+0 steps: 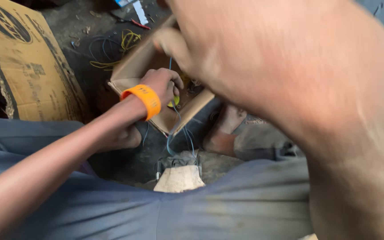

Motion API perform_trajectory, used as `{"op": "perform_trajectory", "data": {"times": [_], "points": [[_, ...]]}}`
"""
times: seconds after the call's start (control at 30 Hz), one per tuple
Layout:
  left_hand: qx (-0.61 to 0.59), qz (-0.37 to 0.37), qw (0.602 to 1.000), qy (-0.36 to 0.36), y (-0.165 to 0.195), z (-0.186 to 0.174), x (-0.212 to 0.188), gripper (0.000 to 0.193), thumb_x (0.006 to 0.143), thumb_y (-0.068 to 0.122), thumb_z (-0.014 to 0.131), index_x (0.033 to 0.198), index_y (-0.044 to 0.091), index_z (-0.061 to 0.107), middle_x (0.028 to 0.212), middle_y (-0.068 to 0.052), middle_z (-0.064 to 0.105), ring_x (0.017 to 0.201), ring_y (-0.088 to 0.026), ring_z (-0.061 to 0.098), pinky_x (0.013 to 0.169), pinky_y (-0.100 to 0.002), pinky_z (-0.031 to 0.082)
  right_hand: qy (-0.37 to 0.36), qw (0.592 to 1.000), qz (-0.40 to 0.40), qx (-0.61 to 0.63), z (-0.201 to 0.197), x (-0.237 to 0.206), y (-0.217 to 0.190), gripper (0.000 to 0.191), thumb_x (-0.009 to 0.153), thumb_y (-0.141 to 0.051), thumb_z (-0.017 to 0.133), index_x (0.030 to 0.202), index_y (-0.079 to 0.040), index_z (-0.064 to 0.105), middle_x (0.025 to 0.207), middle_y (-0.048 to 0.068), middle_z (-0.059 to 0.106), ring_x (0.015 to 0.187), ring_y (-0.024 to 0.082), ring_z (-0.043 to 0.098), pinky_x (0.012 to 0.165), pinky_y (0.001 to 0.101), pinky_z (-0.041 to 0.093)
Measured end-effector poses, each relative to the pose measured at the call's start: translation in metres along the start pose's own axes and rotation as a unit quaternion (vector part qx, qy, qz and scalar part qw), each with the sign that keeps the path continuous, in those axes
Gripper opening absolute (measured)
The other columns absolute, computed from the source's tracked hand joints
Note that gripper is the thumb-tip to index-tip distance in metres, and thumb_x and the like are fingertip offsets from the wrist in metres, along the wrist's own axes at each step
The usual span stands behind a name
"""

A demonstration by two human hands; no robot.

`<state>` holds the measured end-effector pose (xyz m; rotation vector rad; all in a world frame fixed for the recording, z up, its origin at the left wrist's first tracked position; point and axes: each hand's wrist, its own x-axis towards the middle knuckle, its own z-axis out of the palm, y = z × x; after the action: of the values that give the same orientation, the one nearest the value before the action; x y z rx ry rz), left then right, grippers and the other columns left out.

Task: The person sits on the floor and sorts through electrical wires from a cardboard box. They untangle and coil a blue wire by hand, then use pliers to cut and trim yellow and other wires, placing the coiled wires back into the box.

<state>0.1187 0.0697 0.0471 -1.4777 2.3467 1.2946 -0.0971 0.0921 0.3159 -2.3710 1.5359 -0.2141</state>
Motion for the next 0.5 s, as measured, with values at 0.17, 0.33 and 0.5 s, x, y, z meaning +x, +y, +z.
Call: {"op": "perform_trajectory", "data": {"times": [0.17,0.33,0.5], "points": [[-0.16,0.108,0.976,-0.099,0.068,-0.1,-0.072,0.023,0.09,0.008,0.05,0.102,0.005,0.069,0.075,-0.009,0.074,0.073,-0.025,0.072,0.067,-0.039,0.06,-0.144,0.972,0.062,0.176,0.012,0.014,-0.011,0.016,0.103,-0.028,0.061,0.104,-0.017,0.073,0.079,0.003,0.07,0.071,0.023,0.068,0.06,0.0373,0.053],[-0.169,0.197,0.964,-0.052,0.099,-0.114,-0.09,0.019,0.083,0.003,0.053,0.093,0.005,0.068,0.076,-0.014,0.07,0.073,-0.035,0.069,0.069,-0.044,0.054,-0.155,0.982,-0.004,0.112,0.029,0.021,-0.012,0.017,0.096,-0.024,0.065,0.104,-0.012,0.074,0.087,0.009,0.073,0.08,0.032,0.07,0.065,0.0435,0.052],[-0.145,0.257,0.956,0.0,0.083,-0.12,-0.096,0.006,0.082,0.004,0.059,0.082,0.005,0.065,0.076,-0.016,0.067,0.078,-0.038,0.067,0.068,-0.047,0.051,-0.114,0.985,0.019,0.128,0.045,0.021,-0.013,0.027,0.09,-0.019,0.068,0.116,-0.013,0.073,0.1,0.008,0.077,0.088,0.027,0.074,0.073,0.0385,0.055]]}}
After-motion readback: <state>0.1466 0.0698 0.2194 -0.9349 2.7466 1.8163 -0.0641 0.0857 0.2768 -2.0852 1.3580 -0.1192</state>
